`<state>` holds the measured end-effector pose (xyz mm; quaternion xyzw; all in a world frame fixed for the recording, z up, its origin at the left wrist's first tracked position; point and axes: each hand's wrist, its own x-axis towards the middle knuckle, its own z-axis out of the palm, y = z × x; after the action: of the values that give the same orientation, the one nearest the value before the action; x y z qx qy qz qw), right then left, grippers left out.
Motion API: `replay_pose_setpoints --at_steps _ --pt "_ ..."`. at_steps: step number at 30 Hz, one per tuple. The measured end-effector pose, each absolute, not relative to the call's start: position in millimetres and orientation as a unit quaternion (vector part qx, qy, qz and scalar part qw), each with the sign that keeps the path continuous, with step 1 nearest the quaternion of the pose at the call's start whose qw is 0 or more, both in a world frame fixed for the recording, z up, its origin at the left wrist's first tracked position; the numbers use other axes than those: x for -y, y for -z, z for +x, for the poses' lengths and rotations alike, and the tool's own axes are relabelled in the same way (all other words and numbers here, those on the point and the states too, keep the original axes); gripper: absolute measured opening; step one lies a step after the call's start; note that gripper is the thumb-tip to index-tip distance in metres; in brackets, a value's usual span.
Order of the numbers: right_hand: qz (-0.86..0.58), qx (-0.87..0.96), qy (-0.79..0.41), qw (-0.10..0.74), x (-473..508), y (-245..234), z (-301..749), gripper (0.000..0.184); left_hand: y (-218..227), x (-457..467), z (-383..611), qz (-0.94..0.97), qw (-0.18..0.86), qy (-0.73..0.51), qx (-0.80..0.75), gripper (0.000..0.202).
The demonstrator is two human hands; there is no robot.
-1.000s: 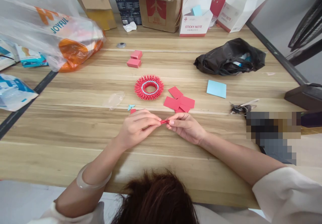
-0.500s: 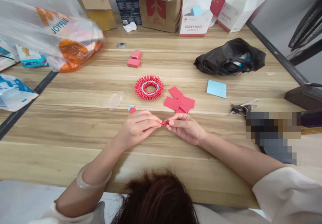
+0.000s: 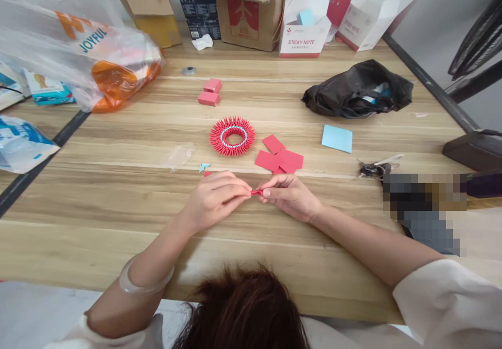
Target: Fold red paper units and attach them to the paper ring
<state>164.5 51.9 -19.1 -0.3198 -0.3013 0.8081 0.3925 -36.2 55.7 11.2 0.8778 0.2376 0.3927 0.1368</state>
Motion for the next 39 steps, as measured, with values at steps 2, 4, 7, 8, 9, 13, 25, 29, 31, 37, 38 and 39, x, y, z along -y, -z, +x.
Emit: replay_pose_setpoints --at_steps 2,4,7,8,9,13,25,29,31,37,38,39 --pt "-0.319 0.307 -0.81 0.385 -52.4 19.4 165.1 0.012 -11.3 -55.0 -35.5 0.874 0.138 -0.395 -0.246 0.01" --pt "-0.321 0.313 -0.809 0.38 -52.7 19.6 165.5 0.013 -11.1 -54.2 -34.9 0.871 0.141 -0.395 -0.255 0.009" --pt "-0.325 0.316 -0.807 0.379 -53.1 19.5 165.6 0.013 -10.3 -53.5 -34.7 0.87 0.137 -0.397 -0.258 0.008" --pt "-0.327 0.316 -0.807 0.377 -53.3 19.4 165.7 0.013 -10.0 -53.4 -34.7 0.87 0.132 -0.397 -0.259 0.008" --pt "-0.327 0.317 -0.808 0.374 -53.4 19.4 165.9 0.013 -9.9 -53.5 -34.8 0.871 0.128 -0.397 -0.261 0.008" --pt "-0.323 0.313 -0.819 0.356 -53.8 20.5 166.8 0.013 -10.4 -53.3 -34.1 0.867 0.135 -0.399 -0.266 0.007" --pt "-0.317 0.304 -0.827 0.352 -53.1 19.5 165.8 0.013 -8.3 -55.0 -36.2 0.876 0.132 -0.399 -0.237 0.012" --pt "-0.32 0.309 -0.82 0.359 -52.4 20.1 165.4 0.012 -5.8 -55.3 -40.1 0.888 0.111 -0.385 -0.226 0.017" --pt "-0.321 0.313 -0.816 0.366 -52.1 20.8 164.9 0.012 -6.1 -55.1 -40.9 0.895 0.091 -0.378 -0.217 0.019" --pt "-0.317 0.329 -0.803 0.381 -51.4 22.4 163.2 0.012 -9.0 -53.5 -41.0 0.9 0.066 -0.374 -0.213 0.018" --pt "-0.314 0.33 -0.804 0.382 -51.4 22.4 163.1 0.012 -9.0 -53.2 -41.1 0.9 0.067 -0.374 -0.215 0.017" --pt "-0.311 0.329 -0.805 0.383 -51.4 22.4 163.1 0.012 -8.8 -52.9 -41.1 0.899 0.067 -0.375 -0.216 0.016"
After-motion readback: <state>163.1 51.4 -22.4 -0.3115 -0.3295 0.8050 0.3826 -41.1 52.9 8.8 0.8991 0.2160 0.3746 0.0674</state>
